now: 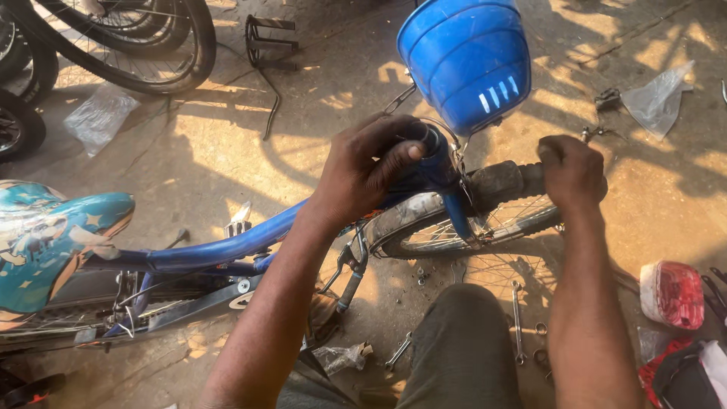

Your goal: The person is repairing a blue bicycle by adjusting the front fork and handlebar stem. They use their hands to manipulate the stem and a blue plastic basket attached to the front, occasionally picking up tools from the ground.

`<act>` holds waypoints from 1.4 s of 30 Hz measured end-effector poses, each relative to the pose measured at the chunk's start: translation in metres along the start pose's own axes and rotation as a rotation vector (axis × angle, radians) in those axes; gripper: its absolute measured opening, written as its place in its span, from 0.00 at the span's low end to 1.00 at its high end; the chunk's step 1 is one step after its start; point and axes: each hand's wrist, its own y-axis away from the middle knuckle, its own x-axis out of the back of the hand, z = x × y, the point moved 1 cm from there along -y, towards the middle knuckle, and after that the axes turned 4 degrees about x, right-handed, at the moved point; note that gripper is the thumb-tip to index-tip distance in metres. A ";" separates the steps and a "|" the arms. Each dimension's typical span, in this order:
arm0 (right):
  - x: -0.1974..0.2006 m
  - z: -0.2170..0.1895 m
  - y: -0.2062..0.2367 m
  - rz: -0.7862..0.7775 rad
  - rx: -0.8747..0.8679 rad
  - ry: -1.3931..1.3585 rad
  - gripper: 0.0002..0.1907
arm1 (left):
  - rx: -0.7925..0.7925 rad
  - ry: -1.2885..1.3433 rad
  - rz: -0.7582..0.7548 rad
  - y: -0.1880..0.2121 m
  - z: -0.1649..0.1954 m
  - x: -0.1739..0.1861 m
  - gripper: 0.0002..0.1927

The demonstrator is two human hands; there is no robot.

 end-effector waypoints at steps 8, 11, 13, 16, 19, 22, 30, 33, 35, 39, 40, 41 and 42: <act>-0.043 -0.053 0.006 -0.016 -0.051 -0.389 0.12 | -0.086 -0.062 0.048 -0.004 -0.001 0.017 0.15; -0.042 -0.064 -0.001 -0.119 -0.206 -0.690 0.13 | -0.067 -0.140 0.027 -0.002 0.002 0.033 0.17; -0.043 -0.067 -0.003 -0.138 -0.270 -0.659 0.13 | 0.018 -0.116 0.002 -0.001 0.003 0.036 0.17; -0.055 -0.073 -0.003 0.003 0.047 -0.353 0.10 | 0.023 -0.105 -0.046 -0.005 0.002 0.040 0.18; -0.069 -0.070 -0.005 0.083 0.155 -0.185 0.12 | -0.021 -0.094 -0.083 -0.001 0.000 0.044 0.20; -0.073 -0.058 -0.010 0.100 0.144 -0.251 0.17 | -0.036 -0.046 -0.060 0.004 -0.005 0.045 0.24; -0.063 -0.041 -0.010 -0.007 0.010 -0.546 0.16 | 0.106 -0.110 -0.042 0.007 -0.012 0.034 0.41; -0.061 -0.040 -0.012 -0.079 -0.007 -0.551 0.17 | 0.085 -0.142 -0.063 0.007 -0.011 0.034 0.44; -0.061 -0.037 -0.015 -0.114 -0.026 -0.547 0.17 | -0.018 -0.228 -0.094 0.006 -0.012 0.034 0.46; -0.064 -0.017 -0.017 -0.149 0.052 -0.432 0.16 | -0.004 -0.077 -0.097 0.007 -0.017 0.035 0.42; -0.064 -0.009 -0.016 -0.183 0.067 -0.458 0.16 | -0.034 -0.140 -0.096 0.009 -0.017 0.036 0.40; -0.063 -0.001 -0.016 -0.207 0.085 -0.484 0.15 | -0.075 -0.203 -0.096 0.009 -0.017 0.037 0.39; -0.062 0.008 -0.015 -0.158 0.061 -0.282 0.14 | -0.047 -0.061 -0.124 0.009 -0.017 0.036 0.34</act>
